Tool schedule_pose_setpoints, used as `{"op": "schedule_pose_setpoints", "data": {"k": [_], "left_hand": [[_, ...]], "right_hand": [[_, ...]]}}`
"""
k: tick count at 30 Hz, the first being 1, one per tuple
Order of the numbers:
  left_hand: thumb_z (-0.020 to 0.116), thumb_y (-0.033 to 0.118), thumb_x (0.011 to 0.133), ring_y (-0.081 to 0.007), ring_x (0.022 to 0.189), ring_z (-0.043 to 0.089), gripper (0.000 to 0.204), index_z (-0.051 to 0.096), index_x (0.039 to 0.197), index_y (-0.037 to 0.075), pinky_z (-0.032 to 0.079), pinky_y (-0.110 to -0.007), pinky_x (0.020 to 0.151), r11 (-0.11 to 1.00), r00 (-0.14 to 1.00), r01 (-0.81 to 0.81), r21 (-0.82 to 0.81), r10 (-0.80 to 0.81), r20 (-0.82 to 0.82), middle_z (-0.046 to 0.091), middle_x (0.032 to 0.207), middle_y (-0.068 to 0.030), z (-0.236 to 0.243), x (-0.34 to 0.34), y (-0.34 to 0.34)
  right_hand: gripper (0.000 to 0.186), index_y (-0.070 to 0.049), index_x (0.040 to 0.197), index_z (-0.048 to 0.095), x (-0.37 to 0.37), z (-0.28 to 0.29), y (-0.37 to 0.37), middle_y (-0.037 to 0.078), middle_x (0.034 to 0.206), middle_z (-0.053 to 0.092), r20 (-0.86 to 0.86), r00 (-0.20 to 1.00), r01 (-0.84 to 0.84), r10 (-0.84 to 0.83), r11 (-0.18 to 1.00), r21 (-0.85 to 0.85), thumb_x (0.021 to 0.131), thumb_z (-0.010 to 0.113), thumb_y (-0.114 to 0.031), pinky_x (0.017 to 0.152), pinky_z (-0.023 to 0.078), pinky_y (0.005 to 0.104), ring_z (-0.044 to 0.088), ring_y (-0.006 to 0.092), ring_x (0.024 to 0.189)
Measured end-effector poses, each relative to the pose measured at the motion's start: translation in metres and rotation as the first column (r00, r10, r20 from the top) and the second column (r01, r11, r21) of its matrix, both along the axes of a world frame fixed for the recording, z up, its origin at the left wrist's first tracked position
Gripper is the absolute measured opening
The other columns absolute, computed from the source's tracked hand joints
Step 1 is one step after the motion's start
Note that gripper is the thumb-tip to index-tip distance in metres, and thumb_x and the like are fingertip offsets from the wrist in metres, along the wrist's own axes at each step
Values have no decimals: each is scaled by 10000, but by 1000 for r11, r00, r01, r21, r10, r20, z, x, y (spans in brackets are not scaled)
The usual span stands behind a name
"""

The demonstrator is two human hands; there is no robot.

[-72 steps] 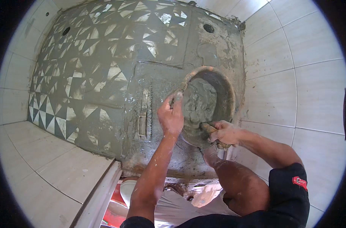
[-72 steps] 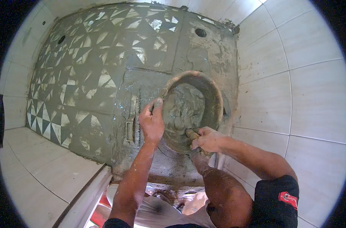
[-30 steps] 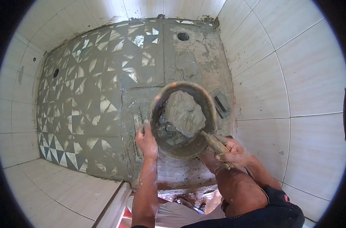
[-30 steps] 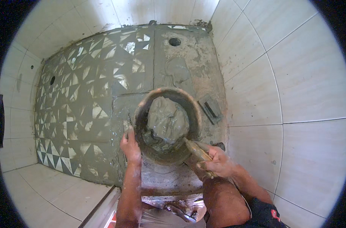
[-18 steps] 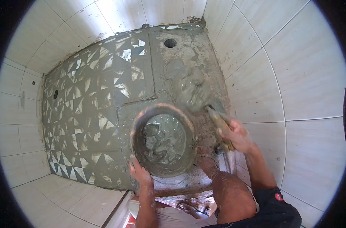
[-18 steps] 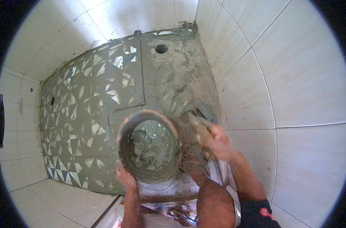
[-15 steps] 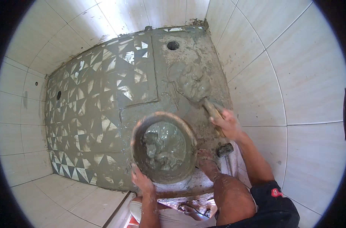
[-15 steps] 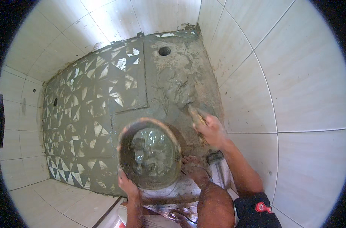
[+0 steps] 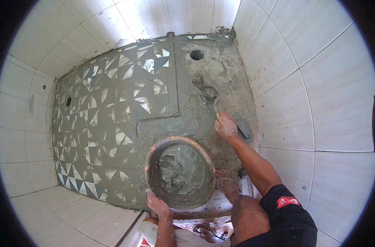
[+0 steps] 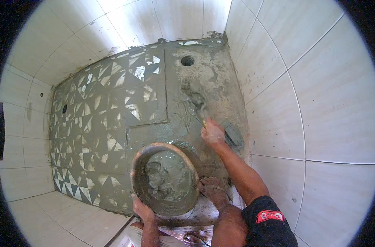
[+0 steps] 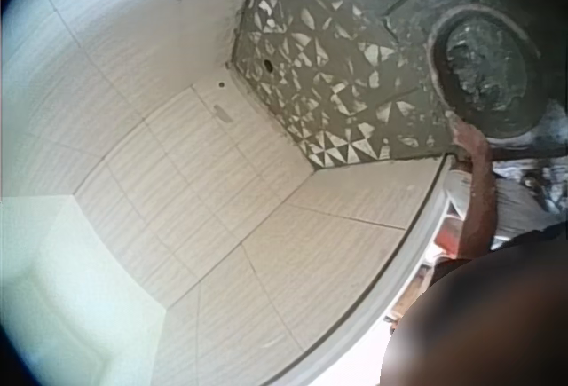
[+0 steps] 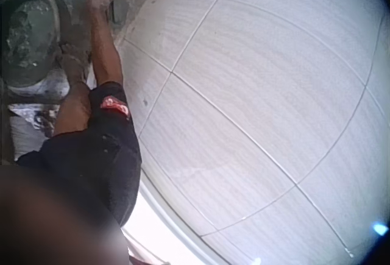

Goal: Applying cement mixture and laying decorative tiles on a floor surface.

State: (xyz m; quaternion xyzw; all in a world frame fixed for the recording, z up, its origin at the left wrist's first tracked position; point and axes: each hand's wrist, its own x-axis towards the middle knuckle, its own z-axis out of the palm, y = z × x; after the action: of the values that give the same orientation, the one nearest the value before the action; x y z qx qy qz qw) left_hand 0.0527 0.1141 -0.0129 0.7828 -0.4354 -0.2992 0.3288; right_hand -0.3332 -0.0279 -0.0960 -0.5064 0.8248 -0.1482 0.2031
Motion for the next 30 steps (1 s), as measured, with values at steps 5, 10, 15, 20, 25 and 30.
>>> {"op": "schedule_pose_setpoints", "data": {"k": [5,10,15,20,25,30], "left_hand": [[417,322,1079,-275,877,554,486,613,1081,-123,469,-420,831,994,971,102,-38,-91,220,628,953,-206,-20,17,6],[385,234,1080,-350,890,600,440,611,1094,-143,479,-455,834,967,866,253,-40,-208,455,639,969,-274,-6,5,5],[364,227,1087,-376,828,580,454,593,1041,-162,464,-470,791,984,942,150,-93,-114,316,632,930,-285,-9,5,2],[383,272,1087,-368,801,562,488,588,1022,-166,451,-474,770,1000,1000,-1,7,0,22,634,928,-278,0,-4,-5],[411,282,1077,-387,782,539,466,608,1022,-137,447,-477,760,942,836,319,-107,-227,499,621,895,-272,-20,18,6],[413,222,1065,-393,761,480,392,582,1048,-132,430,-476,730,957,870,272,-104,-198,452,562,840,-250,-20,10,-1]], "right_hand": [[544,-106,1363,466,7,-3,-1,245,1058,626,39,998,-52,49,995,80,866,618,-267,841,526,533,647,431,999],[606,-137,1429,420,5,9,1,238,1096,619,42,998,-62,56,988,143,866,615,-251,854,524,544,639,439,1019],[586,-154,1428,429,-13,25,-32,214,1060,642,42,994,-105,103,993,50,876,600,-244,855,529,543,653,441,977],[539,-145,1367,462,-19,44,-61,212,1061,651,-53,994,-85,91,991,107,857,621,-215,851,531,542,662,435,975],[601,-163,1392,454,-11,47,-42,212,1089,648,-112,957,-252,268,958,137,830,661,-202,847,538,528,670,425,989],[654,-173,1414,440,-2,53,-25,196,1101,643,-121,956,-243,267,953,182,811,691,-197,795,558,508,680,423,965]]}}
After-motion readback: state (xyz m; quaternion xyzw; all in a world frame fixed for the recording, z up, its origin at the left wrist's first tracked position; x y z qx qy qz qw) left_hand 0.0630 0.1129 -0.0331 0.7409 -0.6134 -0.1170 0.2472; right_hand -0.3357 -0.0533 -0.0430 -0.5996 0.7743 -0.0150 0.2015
